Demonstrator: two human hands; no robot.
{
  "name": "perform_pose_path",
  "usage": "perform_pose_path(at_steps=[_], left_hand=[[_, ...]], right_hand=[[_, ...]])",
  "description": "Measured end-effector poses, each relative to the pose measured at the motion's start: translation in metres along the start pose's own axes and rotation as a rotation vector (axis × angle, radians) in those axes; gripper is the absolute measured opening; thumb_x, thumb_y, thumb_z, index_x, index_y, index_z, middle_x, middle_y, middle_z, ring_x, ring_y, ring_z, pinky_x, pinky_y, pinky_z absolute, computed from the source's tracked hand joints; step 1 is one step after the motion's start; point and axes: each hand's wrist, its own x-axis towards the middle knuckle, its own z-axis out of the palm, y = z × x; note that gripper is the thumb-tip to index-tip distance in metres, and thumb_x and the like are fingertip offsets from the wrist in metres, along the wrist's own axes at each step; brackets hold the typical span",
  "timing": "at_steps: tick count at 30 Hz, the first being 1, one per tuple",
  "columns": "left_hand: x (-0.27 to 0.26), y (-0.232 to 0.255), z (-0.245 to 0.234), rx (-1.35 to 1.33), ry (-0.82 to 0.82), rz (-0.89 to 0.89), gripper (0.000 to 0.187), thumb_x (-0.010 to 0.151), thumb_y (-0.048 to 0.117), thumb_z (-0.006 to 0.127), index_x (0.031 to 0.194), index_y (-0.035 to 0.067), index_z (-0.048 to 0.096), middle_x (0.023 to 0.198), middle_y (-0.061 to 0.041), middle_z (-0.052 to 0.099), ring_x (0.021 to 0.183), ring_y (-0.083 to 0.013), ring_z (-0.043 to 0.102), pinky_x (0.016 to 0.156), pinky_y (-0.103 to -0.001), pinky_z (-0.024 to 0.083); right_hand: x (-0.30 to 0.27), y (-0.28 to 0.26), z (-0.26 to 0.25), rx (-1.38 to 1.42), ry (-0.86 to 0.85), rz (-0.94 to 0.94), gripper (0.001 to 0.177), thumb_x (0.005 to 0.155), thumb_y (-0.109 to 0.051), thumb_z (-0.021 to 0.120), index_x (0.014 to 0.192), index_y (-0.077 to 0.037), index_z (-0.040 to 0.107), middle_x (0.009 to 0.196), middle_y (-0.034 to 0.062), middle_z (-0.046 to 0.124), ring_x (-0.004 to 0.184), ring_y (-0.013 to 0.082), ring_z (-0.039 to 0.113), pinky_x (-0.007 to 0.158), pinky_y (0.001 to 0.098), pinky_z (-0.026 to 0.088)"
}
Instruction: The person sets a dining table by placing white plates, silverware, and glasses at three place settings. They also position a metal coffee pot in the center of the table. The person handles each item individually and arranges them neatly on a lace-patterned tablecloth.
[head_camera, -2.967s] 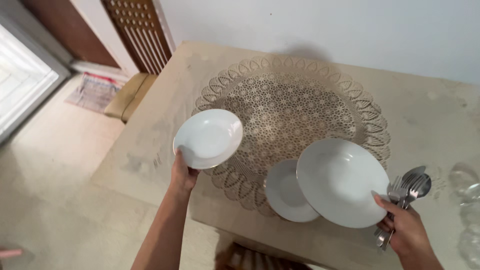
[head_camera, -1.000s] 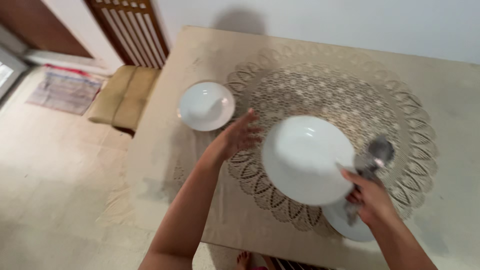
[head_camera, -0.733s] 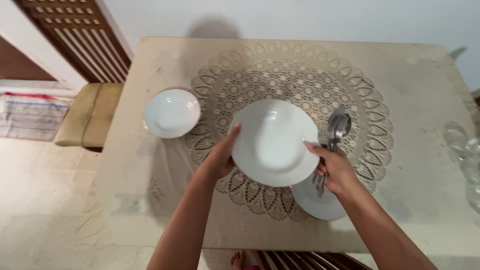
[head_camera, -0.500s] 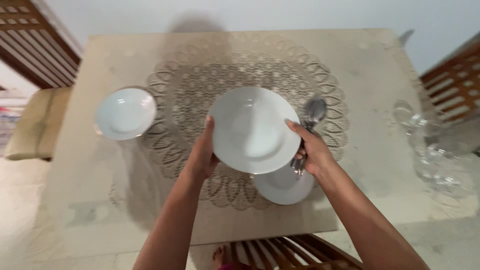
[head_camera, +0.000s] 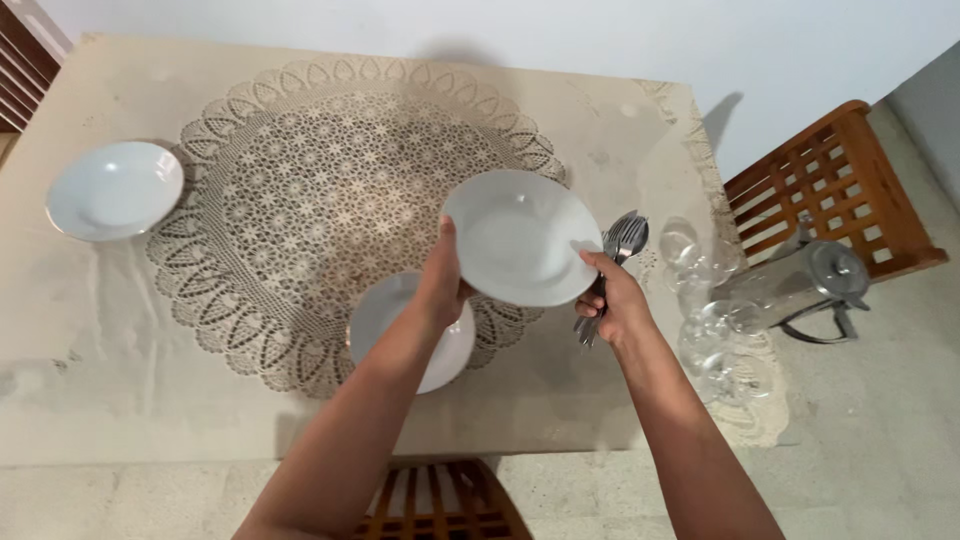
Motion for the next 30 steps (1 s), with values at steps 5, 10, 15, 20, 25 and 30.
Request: perform_pose_path(at_steps=[5,10,15,20,25,30], left_hand=[[0.026,-0.028,0.050,-0.111,0.055,-0.006,0.064,0.101,0.054,0.034,0.152,0.016,0.031,0.130,-0.012,0.060,0.111,-0.0304,0.067,0.089,-0.049,0.060],[0.048,-0.037,0.068,0.084,-0.088,-0.086,0.058,0.103,0.031,0.038,0.156,0.011,0.026,0.127,-0.020,0.059,0.108,-0.0358,0.069,0.093,-0.049,0.061],[0.113,-0.061,0.092,-0.016,-0.063,-0.092,0.050,0.105,0.018,0.040,0.153,0.007,0.035,0.130,-0.020,0.057,0.111,-0.0350,0.067,0.096,-0.051,0.061],[0.182,-0.107,0.116,-0.170,0.039,-0.137,0.042,0.109,0.013,0.040,0.148,0.002,0.030,0.132,-0.025,0.053,0.116,-0.0396,0.064,0.098,-0.052,0.056],[0.220,-0.156,0.142,-0.121,0.154,-0.203,0.042,0.104,0.009,0.046,0.145,0.006,0.039,0.128,-0.020,0.059,0.110,-0.0357,0.068,0.092,-0.050,0.060],[0.240,-0.200,0.159,-0.100,0.179,-0.188,0.043,0.103,0.008,0.043,0.145,0.016,0.040,0.132,-0.016,0.060,0.110,-0.0323,0.067,0.090,-0.048,0.062]], right_hand=[[0.033,-0.011,-0.053,0.014,0.087,-0.028,0.018,0.089,-0.015,0.071,0.087,-0.009,0.054,0.065,-0.0005,0.047,0.042,0.0096,0.034,0.041,0.0278,0.028],[0.068,-0.027,-0.087,0.045,0.220,-0.082,0.020,0.089,-0.013,0.072,0.084,-0.010,0.053,0.065,-0.0008,0.045,0.044,0.0099,0.034,0.041,0.0276,0.027],[0.088,-0.047,-0.106,0.003,0.293,-0.139,0.025,0.092,-0.019,0.075,0.088,-0.007,0.055,0.069,0.0019,0.050,0.044,0.0097,0.032,0.039,0.0291,0.024],[0.096,-0.055,-0.115,-0.178,0.430,-0.290,0.019,0.090,-0.011,0.068,0.107,-0.003,0.065,0.081,0.0094,0.066,0.043,0.0095,0.039,0.038,0.0288,0.031],[0.093,-0.056,-0.116,-0.143,0.359,-0.256,0.019,0.090,-0.010,0.064,0.107,-0.002,0.064,0.071,0.0041,0.054,0.042,0.0091,0.036,0.038,0.0288,0.027],[0.084,-0.043,-0.122,-0.144,0.264,-0.273,0.016,0.092,-0.008,0.060,0.106,0.000,0.062,0.065,-0.0005,0.044,0.042,0.0084,0.033,0.037,0.0289,0.024]])
